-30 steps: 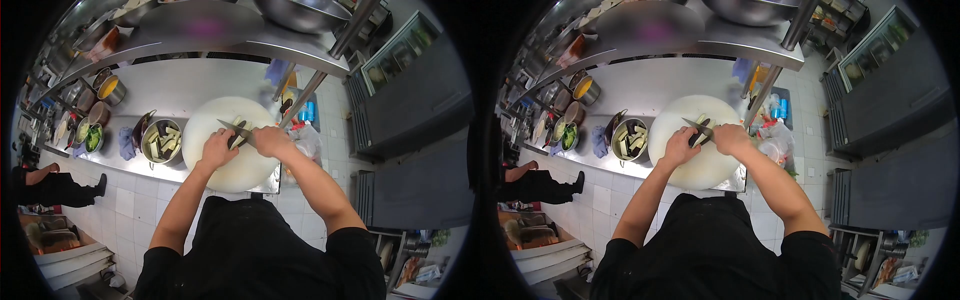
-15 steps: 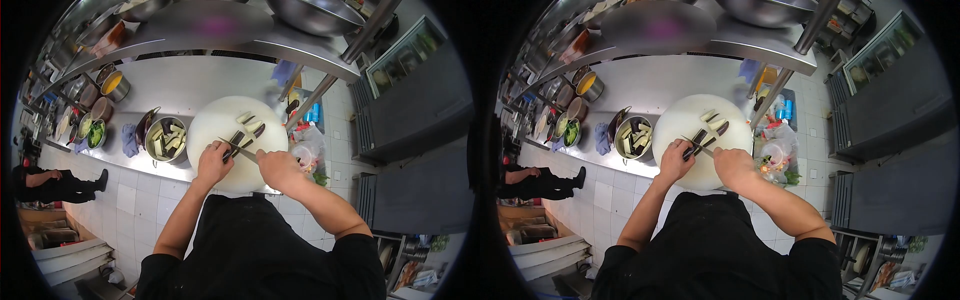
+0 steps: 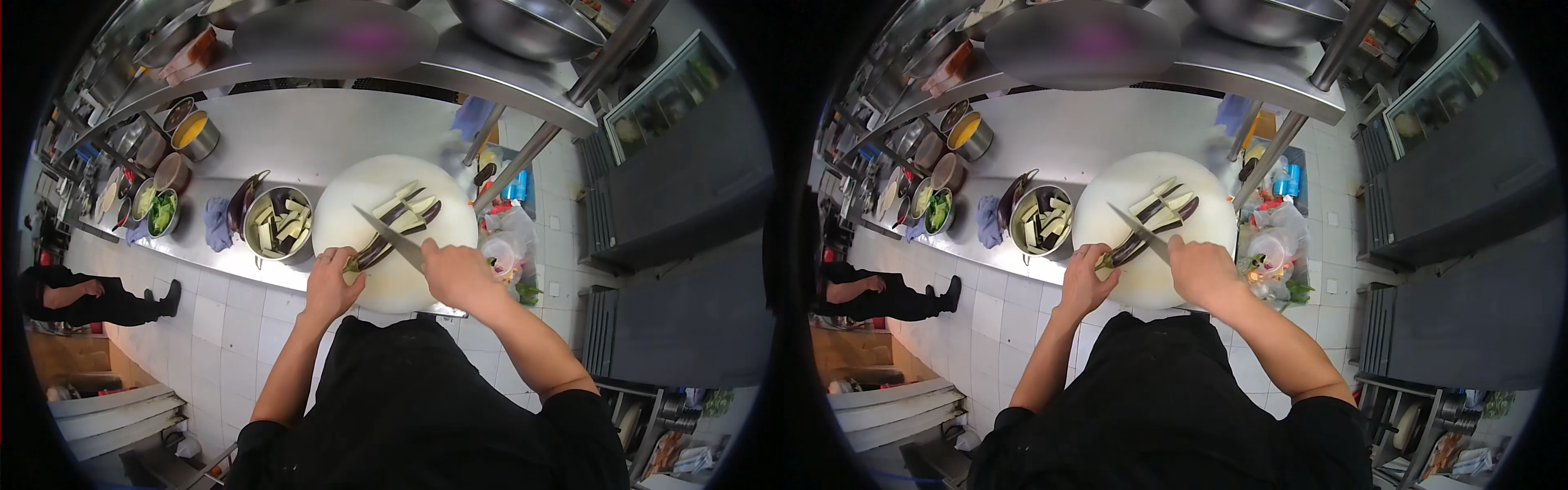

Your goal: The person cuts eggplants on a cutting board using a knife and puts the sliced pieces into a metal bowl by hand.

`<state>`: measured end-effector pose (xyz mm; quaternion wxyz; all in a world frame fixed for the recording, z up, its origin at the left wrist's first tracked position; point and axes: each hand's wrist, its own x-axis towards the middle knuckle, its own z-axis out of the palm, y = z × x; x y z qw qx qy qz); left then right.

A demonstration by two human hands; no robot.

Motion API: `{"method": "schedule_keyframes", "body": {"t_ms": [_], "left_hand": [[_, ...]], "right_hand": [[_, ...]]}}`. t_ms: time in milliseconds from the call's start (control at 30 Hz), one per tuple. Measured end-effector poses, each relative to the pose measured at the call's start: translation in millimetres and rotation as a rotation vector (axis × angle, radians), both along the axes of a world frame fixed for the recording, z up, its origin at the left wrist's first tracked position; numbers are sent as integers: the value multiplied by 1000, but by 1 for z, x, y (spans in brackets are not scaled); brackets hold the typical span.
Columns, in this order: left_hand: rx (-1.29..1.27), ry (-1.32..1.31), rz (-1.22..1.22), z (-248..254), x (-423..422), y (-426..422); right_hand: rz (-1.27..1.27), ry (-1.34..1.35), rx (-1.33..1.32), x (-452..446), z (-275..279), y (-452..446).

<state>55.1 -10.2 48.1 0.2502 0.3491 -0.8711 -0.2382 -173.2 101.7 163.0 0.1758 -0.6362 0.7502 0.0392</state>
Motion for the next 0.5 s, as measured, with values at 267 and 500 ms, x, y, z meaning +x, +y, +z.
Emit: {"method": "schedule_keyframes", "body": {"t_ms": [267,500], "left_hand": [[140,131,120,-26,-13,17],[97,171,143,-32,-14,20]], "right_hand": [[96,107,16,47,-2,23],[61,91,8,56,-39,9]]}}
